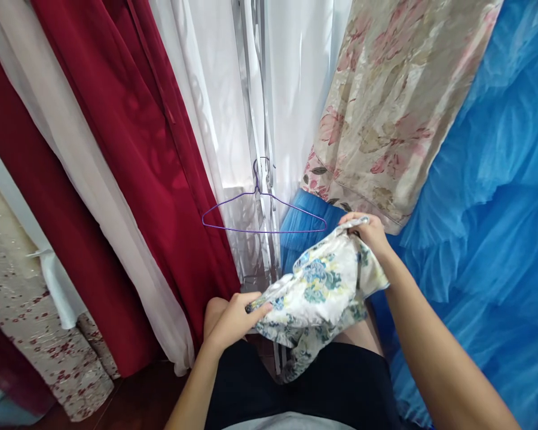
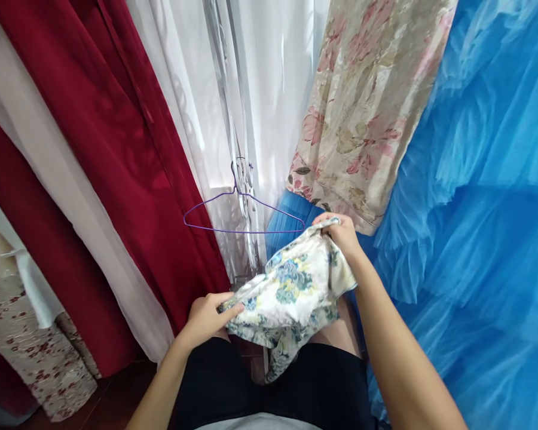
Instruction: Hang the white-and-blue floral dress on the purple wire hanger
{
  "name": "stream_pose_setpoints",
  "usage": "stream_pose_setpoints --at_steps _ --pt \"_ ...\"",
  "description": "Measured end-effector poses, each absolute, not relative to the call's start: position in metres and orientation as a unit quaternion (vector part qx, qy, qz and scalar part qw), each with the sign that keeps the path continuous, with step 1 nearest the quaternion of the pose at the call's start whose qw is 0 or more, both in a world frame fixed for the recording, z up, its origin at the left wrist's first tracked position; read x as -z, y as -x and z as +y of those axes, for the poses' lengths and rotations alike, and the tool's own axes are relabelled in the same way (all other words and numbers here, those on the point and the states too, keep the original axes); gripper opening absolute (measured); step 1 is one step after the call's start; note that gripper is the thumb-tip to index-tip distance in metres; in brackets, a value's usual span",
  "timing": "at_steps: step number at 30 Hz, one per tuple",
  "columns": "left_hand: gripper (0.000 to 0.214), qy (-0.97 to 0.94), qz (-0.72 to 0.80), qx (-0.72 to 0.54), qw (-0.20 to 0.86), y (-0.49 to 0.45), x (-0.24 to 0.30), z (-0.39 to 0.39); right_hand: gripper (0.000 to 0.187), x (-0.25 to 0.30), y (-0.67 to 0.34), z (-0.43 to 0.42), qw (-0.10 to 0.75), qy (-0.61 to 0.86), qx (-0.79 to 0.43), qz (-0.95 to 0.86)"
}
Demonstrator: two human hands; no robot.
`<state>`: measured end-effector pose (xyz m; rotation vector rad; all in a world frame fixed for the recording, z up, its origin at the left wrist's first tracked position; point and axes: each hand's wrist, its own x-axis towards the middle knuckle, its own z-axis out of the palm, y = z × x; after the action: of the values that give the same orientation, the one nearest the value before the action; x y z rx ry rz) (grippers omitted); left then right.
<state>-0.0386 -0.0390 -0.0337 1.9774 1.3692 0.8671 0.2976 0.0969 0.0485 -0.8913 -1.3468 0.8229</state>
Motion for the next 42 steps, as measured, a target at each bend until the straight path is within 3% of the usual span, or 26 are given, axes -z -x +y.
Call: stream_pose_setpoints --at_steps 5,12,17,22,24,28,30,34,37,39,42 --pt "0.043 -0.773 0.473 -0.390 0.161 0.040 -0.024 -0.028 0.005 -0.086 -0.268 0.170 0.534 0.414 -0.382 -0.631" --pt "0.031 -0.730 0.454 -0.475 0.187 0.061 -0.042 -0.012 0.015 -0.098 -0.225 0.166 0.394 0.379 -0.565 -0.618" --pt "0.040 -0.749 0.519 -0.385 0.148 0.140 -0.026 0.022 0.013 -0.104 -0.233 0.148 0.398 0.410 -0.576 -0.584" --pt "0.019 -0.765 0.559 -0.315 0.058 0.204 -0.041 0.060 0.018 -0.112 -0.230 0.149 0.297 0.405 -0.659 -0.560" --pt "0.012 -0.748 0.566 -0.346 -0.011 0.209 -0.056 0.074 0.021 -0.114 -0.230 0.149 0.305 0.417 -0.658 -0.548" --pt "0.023 -0.706 0.594 -0.371 -0.104 0.197 -0.085 0.105 0.026 -0.118 -0.234 0.143 0.394 0.456 -0.586 -0.541" --pt "0.021 -0.704 0.592 -0.390 -0.055 0.186 -0.093 0.121 0.026 -0.118 -0.235 0.139 0.415 0.447 -0.564 -0.556" --pt "0.023 -0.715 0.520 -0.456 0.105 0.163 -0.096 0.146 0.024 -0.107 -0.231 0.135 0.380 0.394 -0.616 -0.567" --pt "0.037 -0.670 0.512 -0.530 0.085 0.155 -0.098 0.150 0.026 -0.087 -0.230 0.137 0.356 0.352 -0.686 -0.528" --pt "0.037 -0.623 0.530 -0.571 0.078 0.155 -0.100 0.146 0.030 -0.071 -0.233 0.138 0.396 0.343 -0.686 -0.505" --pt "0.023 -0.636 0.537 -0.548 0.082 0.157 -0.105 0.130 0.040 -0.052 -0.242 0.133 0.497 0.346 -0.590 -0.534"
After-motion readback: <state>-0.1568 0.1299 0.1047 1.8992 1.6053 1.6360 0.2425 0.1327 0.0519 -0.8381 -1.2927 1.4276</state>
